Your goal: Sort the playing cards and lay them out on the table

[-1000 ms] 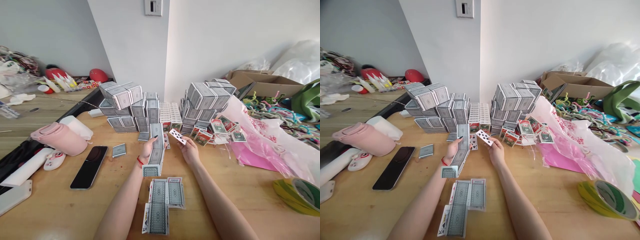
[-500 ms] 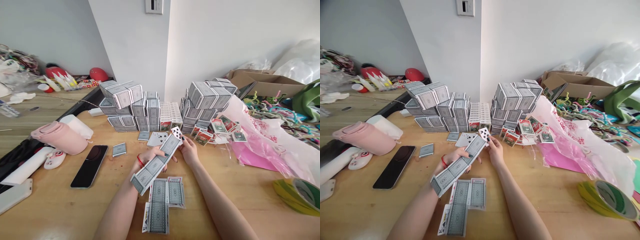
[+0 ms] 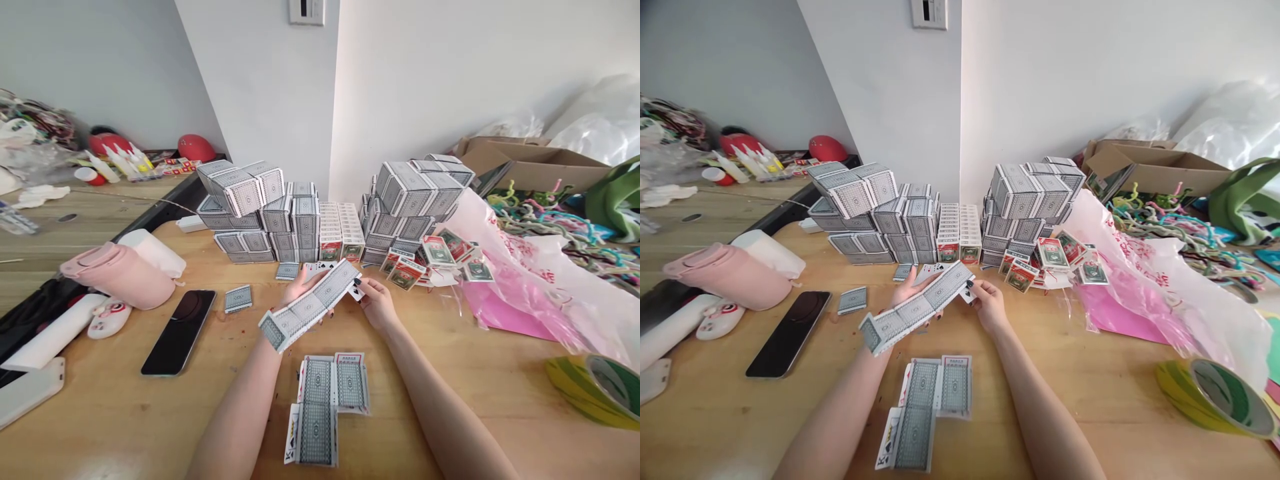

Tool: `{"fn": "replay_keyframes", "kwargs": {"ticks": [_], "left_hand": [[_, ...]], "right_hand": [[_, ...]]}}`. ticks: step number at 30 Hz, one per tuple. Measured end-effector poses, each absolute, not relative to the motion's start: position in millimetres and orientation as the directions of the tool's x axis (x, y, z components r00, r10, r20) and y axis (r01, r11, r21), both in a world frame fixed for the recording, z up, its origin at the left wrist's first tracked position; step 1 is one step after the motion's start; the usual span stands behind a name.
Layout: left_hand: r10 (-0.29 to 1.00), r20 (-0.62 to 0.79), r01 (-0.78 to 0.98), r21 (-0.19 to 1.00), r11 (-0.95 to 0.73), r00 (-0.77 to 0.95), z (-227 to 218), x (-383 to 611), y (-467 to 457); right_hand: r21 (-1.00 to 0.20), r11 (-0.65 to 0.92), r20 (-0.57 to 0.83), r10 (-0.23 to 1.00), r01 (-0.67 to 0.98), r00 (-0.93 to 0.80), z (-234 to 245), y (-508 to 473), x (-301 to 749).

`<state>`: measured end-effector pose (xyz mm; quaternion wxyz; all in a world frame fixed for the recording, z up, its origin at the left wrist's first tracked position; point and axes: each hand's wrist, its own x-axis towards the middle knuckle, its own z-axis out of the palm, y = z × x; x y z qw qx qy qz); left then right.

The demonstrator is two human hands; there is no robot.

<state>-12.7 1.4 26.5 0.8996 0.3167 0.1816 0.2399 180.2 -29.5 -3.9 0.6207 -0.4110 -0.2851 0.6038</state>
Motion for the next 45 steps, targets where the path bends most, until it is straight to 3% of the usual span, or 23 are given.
{"fn": "replay_keyframes", "kwargs": {"ticks": [6,17,23,27,38,45], "left_hand": [[0.72,-0.047,-0.586,0.545,0.6,0.692,35,-15,2],[0.761,-0.07,-0.645,0.484,0.591,0.645,23,-14,5],[0.863,-0.078,-0.713,0.529,0.46,0.499,21,-8,5],[0.878,0.014,-0.703,0.606,0.373,0.478,20,-8,4],[0.886,0.096,-0.537,0.823,0.186,0.454,18,3,3],[0.974,0.079,-0.691,0.717,0.092,0.212,12,-1,10]], "right_hand": [[-0.829,-0.032,-0.14,0.979,-0.558,0.151,-4,-27,183],[-0.788,-0.025,-0.154,0.975,-0.615,0.158,-6,-25,180],[-0.749,-0.058,-0.204,0.968,-0.66,0.146,-8,-24,181],[-0.726,-0.085,-0.231,0.965,-0.683,0.126,-7,-24,182],[-0.828,-0.139,-0.189,0.981,-0.544,0.037,-6,-27,178],[-0.84,-0.176,-0.124,0.983,-0.514,-0.133,-9,-33,175]]}}
